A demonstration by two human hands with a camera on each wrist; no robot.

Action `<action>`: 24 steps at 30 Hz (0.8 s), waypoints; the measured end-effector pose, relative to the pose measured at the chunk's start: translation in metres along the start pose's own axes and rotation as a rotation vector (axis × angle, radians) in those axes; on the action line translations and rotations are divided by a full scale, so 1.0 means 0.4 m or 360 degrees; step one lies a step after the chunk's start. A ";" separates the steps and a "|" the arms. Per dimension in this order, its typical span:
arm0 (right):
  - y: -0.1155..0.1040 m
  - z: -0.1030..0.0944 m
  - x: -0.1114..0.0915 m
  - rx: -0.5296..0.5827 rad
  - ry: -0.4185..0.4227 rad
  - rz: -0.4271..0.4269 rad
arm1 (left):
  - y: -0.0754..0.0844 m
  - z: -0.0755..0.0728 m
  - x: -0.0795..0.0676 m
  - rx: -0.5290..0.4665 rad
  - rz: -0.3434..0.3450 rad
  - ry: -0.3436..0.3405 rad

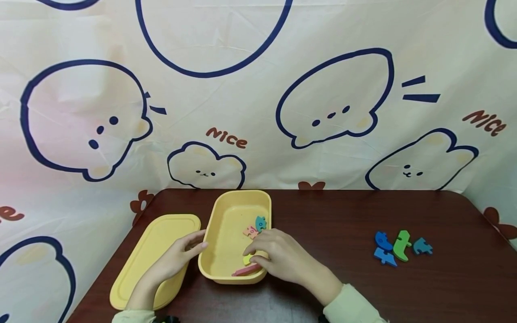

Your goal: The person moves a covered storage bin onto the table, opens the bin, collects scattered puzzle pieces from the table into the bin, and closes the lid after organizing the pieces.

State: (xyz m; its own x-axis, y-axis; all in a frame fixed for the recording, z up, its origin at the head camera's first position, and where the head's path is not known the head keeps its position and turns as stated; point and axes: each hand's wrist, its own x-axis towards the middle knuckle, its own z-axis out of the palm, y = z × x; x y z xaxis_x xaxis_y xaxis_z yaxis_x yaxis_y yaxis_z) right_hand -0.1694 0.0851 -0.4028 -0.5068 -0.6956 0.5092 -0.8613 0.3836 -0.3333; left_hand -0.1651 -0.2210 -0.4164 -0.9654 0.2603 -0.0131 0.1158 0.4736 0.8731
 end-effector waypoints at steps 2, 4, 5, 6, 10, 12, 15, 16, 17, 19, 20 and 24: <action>0.001 -0.004 -0.001 0.0002 0.0020 -0.0014 | 0.000 0.000 0.000 0.0001 -0.0001 0.0001; 0.001 -0.008 -0.002 0.0004 0.0045 -0.0033 | 0.000 0.000 0.000 0.0001 -0.0002 0.0002; 0.002 -0.010 -0.003 0.0002 0.0056 -0.0045 | 0.000 0.000 0.000 0.0001 -0.0001 0.0002; 0.002 -0.013 -0.003 0.0000 0.0066 -0.0058 | 0.000 0.000 0.000 0.0001 -0.0001 0.0002; 0.003 -0.023 -0.005 0.0025 0.0077 -0.0059 | -0.001 0.000 0.000 0.0001 -0.0002 0.0000; 0.005 -0.028 -0.006 0.0033 0.0084 -0.0053 | -0.001 0.000 0.000 0.0005 -0.0004 0.0001; 0.007 -0.037 -0.010 0.0044 0.0098 -0.0033 | 0.000 0.001 0.000 0.0011 -0.0005 0.0004; 0.008 -0.039 -0.011 0.0044 0.0103 -0.0026 | 0.000 0.001 0.000 0.0009 -0.0003 0.0003; 0.008 -0.042 -0.012 0.0045 0.0107 -0.0016 | 0.000 0.000 0.001 0.0008 -0.0002 0.0000; 0.009 -0.047 -0.014 0.0056 0.0107 0.0017 | 0.001 0.000 0.001 0.0004 0.0002 -0.0004; 0.009 -0.050 -0.015 0.0058 0.0105 0.0033 | 0.001 0.000 0.001 0.0001 0.0004 -0.0006; 0.010 -0.060 -0.019 0.0067 0.0100 0.0080 | 0.002 0.000 0.002 -0.0003 0.0003 -0.0009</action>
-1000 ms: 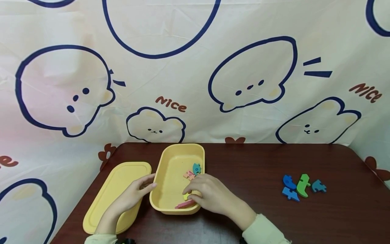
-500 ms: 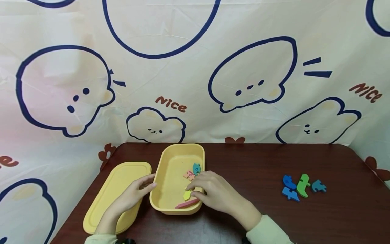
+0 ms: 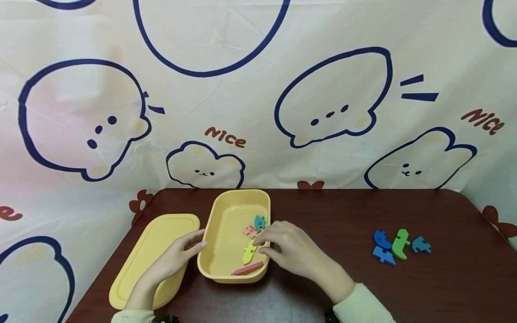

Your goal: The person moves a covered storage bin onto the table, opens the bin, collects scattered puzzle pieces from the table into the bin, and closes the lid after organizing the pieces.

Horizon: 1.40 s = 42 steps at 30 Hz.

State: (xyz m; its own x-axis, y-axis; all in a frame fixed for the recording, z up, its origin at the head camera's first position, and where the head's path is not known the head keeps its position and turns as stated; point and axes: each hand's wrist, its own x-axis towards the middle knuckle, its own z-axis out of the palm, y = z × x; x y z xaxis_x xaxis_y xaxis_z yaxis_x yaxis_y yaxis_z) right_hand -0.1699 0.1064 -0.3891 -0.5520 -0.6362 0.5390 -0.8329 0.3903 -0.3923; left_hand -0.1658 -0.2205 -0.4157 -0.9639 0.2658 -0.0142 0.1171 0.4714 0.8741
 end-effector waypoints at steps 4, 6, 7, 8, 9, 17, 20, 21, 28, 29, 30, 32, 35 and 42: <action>0.003 -0.009 -0.002 -0.0005 0.0029 -0.0004 | 0.001 -0.001 0.001 -0.0005 0.0001 0.0000; 0.005 -0.014 -0.004 -0.0007 0.0052 -0.0013 | 0.001 -0.001 0.001 -0.0006 -0.0001 -0.0001; 0.006 -0.016 -0.005 -0.0010 0.0060 -0.0015 | 0.001 -0.001 0.001 -0.0007 0.0000 -0.0001; 0.007 -0.019 -0.007 -0.0016 0.0067 -0.0016 | 0.001 -0.001 0.001 -0.0008 -0.0002 -0.0002; 0.008 -0.021 -0.009 -0.0018 0.0072 -0.0015 | 0.001 -0.001 0.001 -0.0009 -0.0003 -0.0003; 0.009 -0.042 -0.021 -0.0033 0.0044 0.0084 | 0.001 -0.001 -0.001 -0.0014 0.0001 0.0001; 0.010 -0.049 -0.026 -0.0038 0.0047 0.0095 | 0.002 -0.001 -0.003 -0.0012 0.0006 0.0005; 0.009 -0.051 -0.028 -0.0042 0.0049 0.0104 | 0.002 -0.001 -0.003 -0.0010 0.0007 0.0006; 0.008 -0.065 -0.040 -0.0067 0.0072 0.0201 | -0.005 0.004 -0.001 0.0019 0.0016 0.0023; 0.008 -0.068 -0.042 -0.0073 0.0074 0.0211 | -0.006 0.004 -0.001 0.0020 0.0015 0.0024; 0.009 -0.070 -0.044 -0.0079 0.0075 0.0222 | -0.006 0.004 -0.001 0.0020 0.0014 0.0023; 0.012 -0.075 -0.049 -0.0092 0.0079 0.0236 | -0.005 0.003 -0.001 0.0020 0.0010 0.0020; 0.017 -0.082 -0.057 -0.0109 0.0088 0.0240 | -0.004 0.002 -0.001 0.0019 0.0010 0.0014; 0.029 -0.097 -0.078 -0.0136 0.0101 0.0271 | -0.003 0.002 -0.001 0.0020 0.0000 0.0014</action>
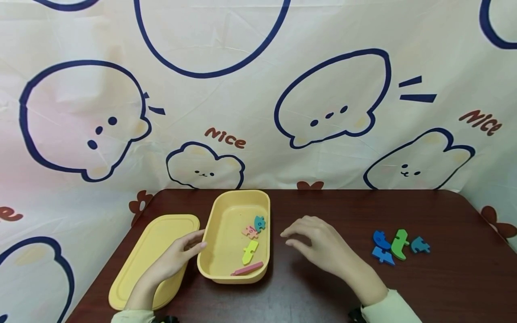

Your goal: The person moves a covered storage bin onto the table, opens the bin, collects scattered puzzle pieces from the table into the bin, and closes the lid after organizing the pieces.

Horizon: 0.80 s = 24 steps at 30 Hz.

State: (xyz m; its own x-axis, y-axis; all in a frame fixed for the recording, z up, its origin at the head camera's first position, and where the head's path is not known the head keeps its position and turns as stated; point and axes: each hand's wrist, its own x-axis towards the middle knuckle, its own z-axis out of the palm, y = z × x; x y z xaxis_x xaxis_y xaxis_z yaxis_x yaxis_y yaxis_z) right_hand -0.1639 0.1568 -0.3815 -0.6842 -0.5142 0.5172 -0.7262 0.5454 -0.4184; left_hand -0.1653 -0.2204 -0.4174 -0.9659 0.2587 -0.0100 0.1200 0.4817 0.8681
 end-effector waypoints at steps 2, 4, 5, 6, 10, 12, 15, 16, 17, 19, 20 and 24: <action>0.004 -0.004 -0.005 -0.0013 -0.0003 0.0020 | 0.000 0.000 0.000 0.0000 -0.0004 0.0003; 0.008 -0.007 -0.009 -0.0033 -0.0001 0.0026 | 0.000 0.000 0.000 -0.0001 -0.0007 0.0004; 0.010 -0.009 -0.011 -0.0045 0.0001 0.0026 | 0.000 0.000 0.001 -0.0003 -0.0007 0.0006; 0.013 -0.011 -0.013 -0.0053 0.0005 0.0025 | 0.000 0.000 0.001 -0.0003 -0.0006 0.0005; 0.021 -0.018 -0.022 -0.0077 0.0032 0.0007 | 0.000 0.001 0.001 -0.0004 -0.0007 0.0000; 0.026 -0.021 -0.027 -0.0071 0.0041 0.0004 | 0.000 0.001 0.001 0.0001 -0.0010 0.0000; 0.032 -0.026 -0.035 -0.0067 0.0043 0.0018 | 0.001 0.001 0.001 0.0005 -0.0017 0.0003; 0.034 -0.028 -0.039 -0.0070 0.0044 0.0022 | 0.001 0.001 0.000 0.0005 -0.0018 0.0005; 0.036 -0.029 -0.042 -0.0079 0.0047 0.0026 | 0.001 0.001 0.000 0.0005 -0.0019 0.0005; 0.041 -0.033 -0.049 -0.0100 0.0059 0.0024 | 0.002 0.001 0.000 0.0004 -0.0020 0.0005; 0.044 -0.035 -0.053 -0.0111 0.0066 0.0022 | 0.002 0.001 -0.001 0.0003 -0.0020 0.0005; 0.053 -0.044 -0.065 -0.0135 0.0087 0.0025 | 0.002 0.001 -0.001 0.0006 -0.0014 0.0008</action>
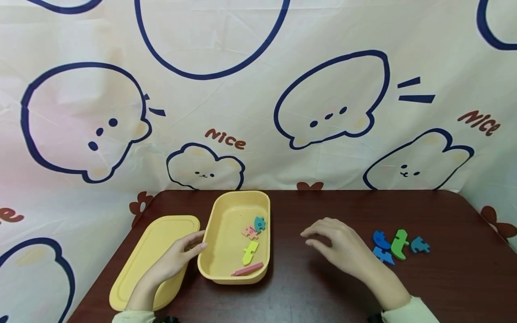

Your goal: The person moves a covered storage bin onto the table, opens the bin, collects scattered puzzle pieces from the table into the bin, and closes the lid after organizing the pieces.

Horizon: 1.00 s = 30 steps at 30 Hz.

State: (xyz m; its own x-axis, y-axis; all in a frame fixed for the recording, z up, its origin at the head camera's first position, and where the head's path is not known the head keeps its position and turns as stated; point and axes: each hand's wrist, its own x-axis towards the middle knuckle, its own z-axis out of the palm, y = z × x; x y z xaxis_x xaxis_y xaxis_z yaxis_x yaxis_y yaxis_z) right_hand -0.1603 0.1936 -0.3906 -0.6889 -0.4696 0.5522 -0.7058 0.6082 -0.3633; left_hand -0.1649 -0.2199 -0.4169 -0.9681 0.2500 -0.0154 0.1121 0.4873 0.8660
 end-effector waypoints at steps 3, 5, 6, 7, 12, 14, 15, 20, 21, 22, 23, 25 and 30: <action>0.007 -0.007 -0.007 0.0002 -0.0001 0.0025 | 0.000 0.000 -0.001 0.0000 0.0008 0.0000; 0.012 -0.012 -0.014 0.0004 0.0000 0.0039 | 0.001 -0.001 -0.001 -0.0002 0.0011 -0.0003; 0.014 -0.015 -0.018 0.0000 0.0001 0.0046 | 0.002 -0.001 -0.001 -0.0002 0.0014 -0.0004; 0.017 -0.018 -0.022 0.0000 0.0002 0.0047 | 0.002 -0.001 -0.001 0.0000 0.0014 -0.0004; 0.031 -0.038 -0.042 -0.0024 0.0026 0.0030 | 0.002 0.001 0.001 0.0000 0.0029 0.0000; 0.037 -0.046 -0.049 -0.0046 0.0043 0.0015 | 0.002 0.003 0.001 0.0002 0.0032 -0.0002; 0.041 -0.049 -0.053 -0.0063 0.0054 0.0005 | 0.002 0.004 0.001 0.0005 0.0031 -0.0003; 0.055 -0.071 -0.066 -0.0131 0.0069 0.0014 | 0.002 0.004 -0.001 0.0009 0.0017 0.0003; 0.059 -0.077 -0.069 -0.0136 0.0065 0.0025 | 0.002 0.004 -0.002 0.0009 0.0015 0.0003; 0.063 -0.083 -0.073 -0.0134 0.0058 0.0037 | 0.002 0.003 -0.002 0.0008 0.0015 0.0004; 0.068 -0.089 -0.077 -0.0140 0.0048 0.0052 | 0.003 0.003 -0.003 0.0008 0.0017 0.0006; 0.081 -0.100 -0.086 -0.0157 0.0038 0.0074 | 0.002 0.002 -0.002 0.0008 0.0019 0.0009; 0.120 -0.123 -0.112 -0.0229 0.0016 0.0113 | 0.003 0.001 -0.001 -0.0005 0.0026 0.0003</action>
State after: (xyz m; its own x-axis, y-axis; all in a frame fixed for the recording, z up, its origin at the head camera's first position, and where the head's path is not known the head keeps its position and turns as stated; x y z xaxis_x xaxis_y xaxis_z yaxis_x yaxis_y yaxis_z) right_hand -0.1552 0.2752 -0.3959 -0.7339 -0.4162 0.5368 -0.6241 0.7252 -0.2909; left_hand -0.1642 -0.2191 -0.4163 -0.9666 0.2564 -0.0001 0.1273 0.4805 0.8677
